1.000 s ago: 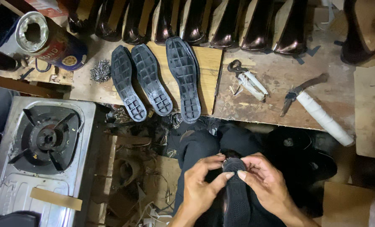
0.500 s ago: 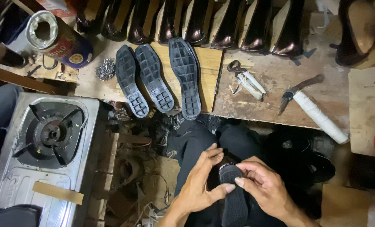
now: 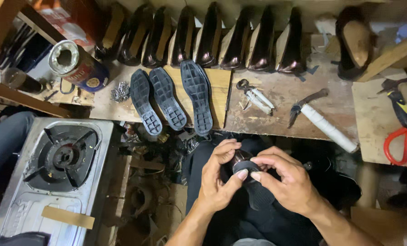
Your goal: The person assembles black shoes by hand, inserting insoles and attaching soles to the uppers. They repeatedly pick up shoe parts from a wooden workbench, align them, and press them together. Tools such as a hammer and pliers are visible but not used in the clip.
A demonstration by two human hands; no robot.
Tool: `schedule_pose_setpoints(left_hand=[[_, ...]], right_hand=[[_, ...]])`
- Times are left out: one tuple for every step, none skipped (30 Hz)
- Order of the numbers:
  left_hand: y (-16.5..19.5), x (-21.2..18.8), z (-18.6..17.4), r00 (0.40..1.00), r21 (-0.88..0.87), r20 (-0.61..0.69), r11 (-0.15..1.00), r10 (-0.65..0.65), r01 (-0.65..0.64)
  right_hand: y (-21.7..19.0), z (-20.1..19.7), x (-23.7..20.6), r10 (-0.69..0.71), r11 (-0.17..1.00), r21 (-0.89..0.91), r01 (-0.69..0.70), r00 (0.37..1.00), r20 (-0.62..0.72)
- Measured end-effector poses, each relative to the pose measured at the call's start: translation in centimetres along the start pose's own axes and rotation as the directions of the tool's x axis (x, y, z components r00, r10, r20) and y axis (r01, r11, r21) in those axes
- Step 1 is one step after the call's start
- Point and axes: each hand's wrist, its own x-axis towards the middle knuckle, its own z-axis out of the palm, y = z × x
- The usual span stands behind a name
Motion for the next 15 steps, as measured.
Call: schedule_pose_setpoints(left_hand=[[-0.1, 0.1, 0.2, 1.000, 0.004, -0.016, 1.000, 0.009, -0.009], [-0.2, 0.0, 0.4, 0.999, 0.010, -0.035, 1.000, 0.014, -0.013], [-0.3, -0.1, 0.5, 0.998, 0.015, -0.053, 1.000, 0.016, -0.015], [-0.3, -0.2, 0.6, 0.998, 0.022, -0.056, 1.000, 0.003, -0.001], [-0.3, -0.4, 0.5, 0.998, 0.029, -0.059, 1.000, -0.008, 0.010], [-0.3, -0.5, 0.5, 0.998, 0.037, -0.063, 0.999, -0.022, 0.025], [-0.1, -0.7, 0.3, 0.999, 0.080, -0.033, 0.996, -0.039, 0.042], [0.1, -0.8, 0.1, 0.998, 0.124, -0.004, 0.991, -0.056, 0.056], [0.3, -0.8, -0.2, 0.997, 0.168, 0.025, 0.984, -0.071, 0.066], [0.5, -0.8, -0.5, 0.997, 0.165, 0.045, 0.984, -0.069, 0.060], [0.7, -0.6, -0.8, 0.996, 0.161, 0.064, 0.985, -0.068, 0.057], [1.0, -0.5, -1.0, 0.994, 0.156, 0.084, 0.986, -0.069, 0.056], [1.2, -0.3, -1.2, 0.993, 0.170, 0.101, 0.984, -0.063, 0.045], [1.4, -0.1, -1.4, 0.991, 0.186, 0.119, 0.982, -0.053, 0.030], [1.5, 0.1, -1.5, 0.990, 0.202, 0.135, 0.979, -0.047, 0.019]], right_hand=[[-0.1, 0.0, 0.2, -0.021, 1.000, 0.008, 0.021, 1.000, 0.006], [-0.1, 0.0, 0.3, 0.002, 1.000, 0.005, -0.002, 1.000, 0.009], [-0.1, 0.1, 0.4, 0.028, 1.000, 0.003, -0.028, 1.000, 0.010], [0.0, 0.3, 0.4, 0.052, 0.999, -0.001, -0.052, 0.999, 0.010], [0.1, 0.4, 0.3, 0.056, 0.998, 0.011, -0.056, 0.998, 0.016], [0.3, 0.5, 0.2, 0.061, 0.998, 0.024, -0.062, 0.998, 0.023], [0.4, 0.6, 0.1, 0.067, 0.997, 0.039, -0.069, 0.997, 0.032], [0.6, 0.6, -0.1, 0.086, 0.994, 0.069, -0.090, 0.994, 0.064], [0.7, 0.5, -0.2, 0.101, 0.989, 0.098, -0.111, 0.990, 0.096], [0.8, 0.5, -0.2, 0.117, 0.983, 0.125, -0.133, 0.985, 0.128], [0.9, 0.4, -0.3, 0.140, 0.979, 0.131, -0.156, 0.982, 0.130], [0.9, 0.3, -0.3, 0.164, 0.974, 0.136, -0.182, 0.977, 0.133], [1.0, 0.3, -0.3, 0.186, 0.968, 0.141, -0.205, 0.973, 0.136], [0.9, 0.4, -0.3, 0.166, 0.974, 0.135, -0.184, 0.978, 0.129], [0.9, 0.4, -0.3, 0.148, 0.978, 0.128, -0.164, 0.981, 0.126]])
